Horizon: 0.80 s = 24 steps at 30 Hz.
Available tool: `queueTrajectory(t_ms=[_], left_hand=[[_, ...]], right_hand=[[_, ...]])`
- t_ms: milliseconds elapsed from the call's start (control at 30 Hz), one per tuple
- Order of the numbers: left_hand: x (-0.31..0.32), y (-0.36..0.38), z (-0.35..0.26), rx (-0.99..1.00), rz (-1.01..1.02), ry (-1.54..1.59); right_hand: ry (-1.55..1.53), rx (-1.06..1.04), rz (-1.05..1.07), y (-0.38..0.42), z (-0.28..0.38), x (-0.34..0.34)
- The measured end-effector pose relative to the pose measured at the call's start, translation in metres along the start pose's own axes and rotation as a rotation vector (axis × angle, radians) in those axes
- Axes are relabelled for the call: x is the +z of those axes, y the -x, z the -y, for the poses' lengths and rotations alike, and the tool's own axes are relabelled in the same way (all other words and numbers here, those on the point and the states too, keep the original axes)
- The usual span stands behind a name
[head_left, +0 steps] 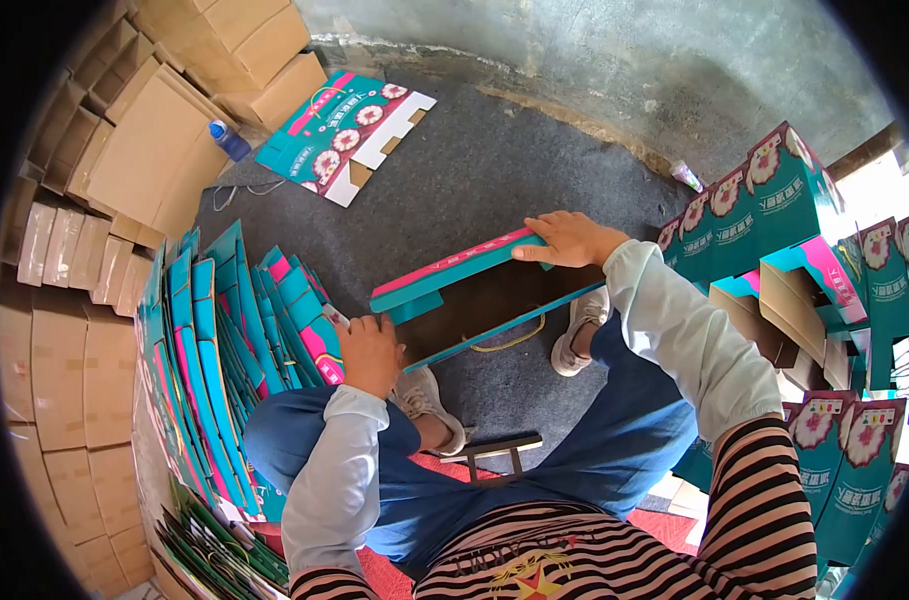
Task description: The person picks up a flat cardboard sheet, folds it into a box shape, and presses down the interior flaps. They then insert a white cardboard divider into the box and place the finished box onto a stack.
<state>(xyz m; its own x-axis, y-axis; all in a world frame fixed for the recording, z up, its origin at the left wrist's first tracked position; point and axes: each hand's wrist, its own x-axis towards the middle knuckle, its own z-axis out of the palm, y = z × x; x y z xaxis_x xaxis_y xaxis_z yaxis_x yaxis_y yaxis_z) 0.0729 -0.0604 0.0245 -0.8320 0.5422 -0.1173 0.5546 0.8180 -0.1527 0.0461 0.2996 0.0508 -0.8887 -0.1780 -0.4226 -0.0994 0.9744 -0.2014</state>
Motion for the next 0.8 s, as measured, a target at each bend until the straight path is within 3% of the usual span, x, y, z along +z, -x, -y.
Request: queueTrajectory(t_ms=[100,200,300,400,500,700,800], left_hand=[[-0.007,-0.002,0.005,-0.104,-0.003,-0.012],[-0.005,-0.008,0.014,-0.239,-0.135,0.080],[-0.006,-0.018,0.011,-0.184,-0.179,0.272],[-0.002,-0.020,0.008,-0.161,-0.019,0.309],[-0.010,-0.018,0.006,-0.176,-0.152,0.492],[-0.017,-0.028,-0.004,-0.192,-0.118,0.991],[-0.018,-0.031,-0.012,-0.064,-0.090,0.952]], right_hand=[[0.011,-0.007,0.078,0.000,0.000,-0.007],[0.110,-0.053,0.098,-0.002,-0.004,-0.002],[0.164,-0.112,0.046,-0.009,-0.009,-0.001],[0.281,-0.154,-0.074,-0.015,-0.005,0.012],[0.356,-0.129,-0.126,-0.022,-0.003,0.024],[0.399,-0.090,-0.221,-0.026,0.003,0.035],[0.372,-0.086,-0.262,-0.024,0.002,0.039]])
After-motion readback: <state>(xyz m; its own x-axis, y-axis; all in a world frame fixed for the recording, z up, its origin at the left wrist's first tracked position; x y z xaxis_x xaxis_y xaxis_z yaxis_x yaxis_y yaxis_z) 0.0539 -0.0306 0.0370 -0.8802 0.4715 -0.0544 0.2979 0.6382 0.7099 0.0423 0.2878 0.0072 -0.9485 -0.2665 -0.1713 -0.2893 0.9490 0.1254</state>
